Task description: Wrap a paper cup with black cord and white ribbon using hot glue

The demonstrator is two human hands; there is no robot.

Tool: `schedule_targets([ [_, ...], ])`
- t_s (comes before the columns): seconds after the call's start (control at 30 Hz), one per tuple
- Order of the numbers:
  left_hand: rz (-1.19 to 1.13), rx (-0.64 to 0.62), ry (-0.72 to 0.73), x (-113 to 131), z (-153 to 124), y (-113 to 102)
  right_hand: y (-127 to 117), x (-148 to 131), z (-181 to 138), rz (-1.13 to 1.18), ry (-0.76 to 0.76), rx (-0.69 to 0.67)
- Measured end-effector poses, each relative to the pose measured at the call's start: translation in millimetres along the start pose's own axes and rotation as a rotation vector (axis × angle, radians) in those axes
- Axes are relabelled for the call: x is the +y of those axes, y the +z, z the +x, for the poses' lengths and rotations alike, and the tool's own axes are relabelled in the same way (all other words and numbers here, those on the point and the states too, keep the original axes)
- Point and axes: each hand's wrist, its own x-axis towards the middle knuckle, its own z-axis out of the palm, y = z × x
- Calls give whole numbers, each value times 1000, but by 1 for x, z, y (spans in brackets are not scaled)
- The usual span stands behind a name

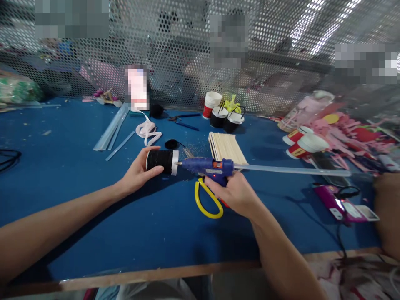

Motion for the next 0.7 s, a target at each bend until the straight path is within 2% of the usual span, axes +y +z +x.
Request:
schedule_targets([
  [0.3,40,-4,7,0,0,-1,1,2,-2,2,-44,6],
  [0.7,43,15,7,1,-1,0,-1,-1,-2,-29,-6,47],
])
